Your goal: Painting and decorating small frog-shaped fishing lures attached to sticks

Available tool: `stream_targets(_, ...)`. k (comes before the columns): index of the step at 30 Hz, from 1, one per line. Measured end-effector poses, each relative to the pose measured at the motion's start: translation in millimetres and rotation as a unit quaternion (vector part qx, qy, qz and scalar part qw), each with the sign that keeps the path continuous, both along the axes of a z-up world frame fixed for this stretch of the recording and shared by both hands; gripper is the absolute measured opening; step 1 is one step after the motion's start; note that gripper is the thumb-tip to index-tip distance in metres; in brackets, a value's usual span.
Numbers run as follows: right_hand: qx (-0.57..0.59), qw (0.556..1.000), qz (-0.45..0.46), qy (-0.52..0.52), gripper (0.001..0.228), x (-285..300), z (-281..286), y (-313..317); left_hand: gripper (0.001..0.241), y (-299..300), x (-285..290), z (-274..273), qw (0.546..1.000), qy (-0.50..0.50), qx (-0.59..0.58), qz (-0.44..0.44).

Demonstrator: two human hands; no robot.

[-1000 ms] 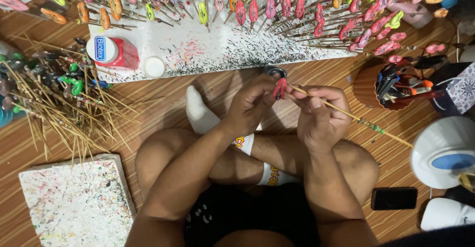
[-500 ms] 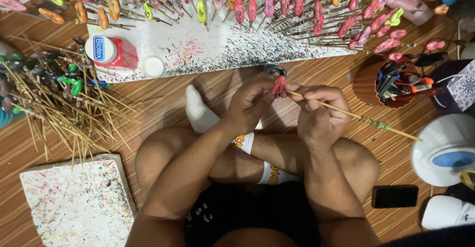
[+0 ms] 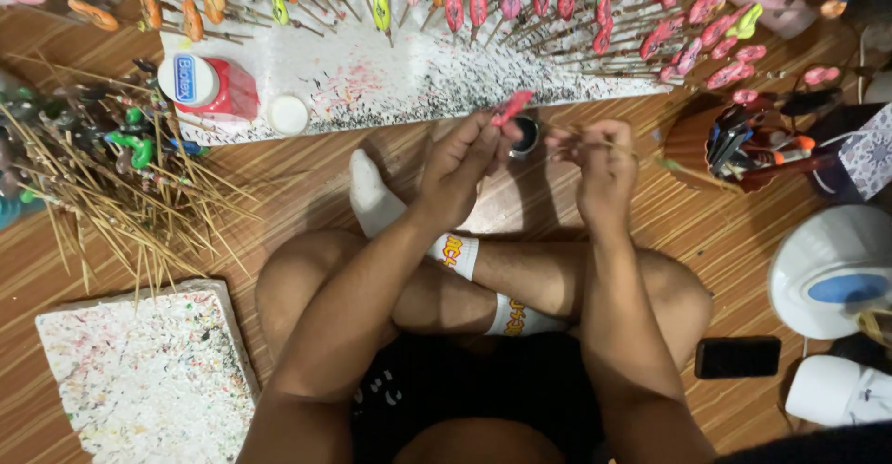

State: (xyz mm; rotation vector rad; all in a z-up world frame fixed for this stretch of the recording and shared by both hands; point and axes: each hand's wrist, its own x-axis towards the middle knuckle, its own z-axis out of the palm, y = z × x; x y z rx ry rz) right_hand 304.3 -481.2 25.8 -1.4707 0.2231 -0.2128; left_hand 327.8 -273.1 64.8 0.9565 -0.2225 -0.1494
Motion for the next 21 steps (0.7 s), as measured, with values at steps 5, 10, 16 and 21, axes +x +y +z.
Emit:
stream_targets(5, -0.117, 0.991, 0.048, 0.047, 0.006, 2.0, -15.3, -2.1, 0.027, 2.1, 7.5, -3.4, 0.999, -0.009, 0.003, 0.05)
stream_targets(10, -0.218, 0.971, 0.067, 0.063, 0.007, 3.5, -5.8, 4.0, 0.028, 4.8, 9.7, -2.0, 0.997, -0.02, 0.017, 0.066)
stream_targets(16, -0.308, 0.947, 0.07, 0.062, 0.008, 5.6, -2.5, 6.5, 0.027, 5.3, 10.3, 2.7, 0.997, -0.015, 0.015, 0.069)
stream_targets(21, -0.342, 0.935, 0.068, 0.059, 0.011, 6.3, -1.1, 6.8, 0.025, 7.4, 10.7, 13.6, 0.994, -0.032, 0.064, 0.08)
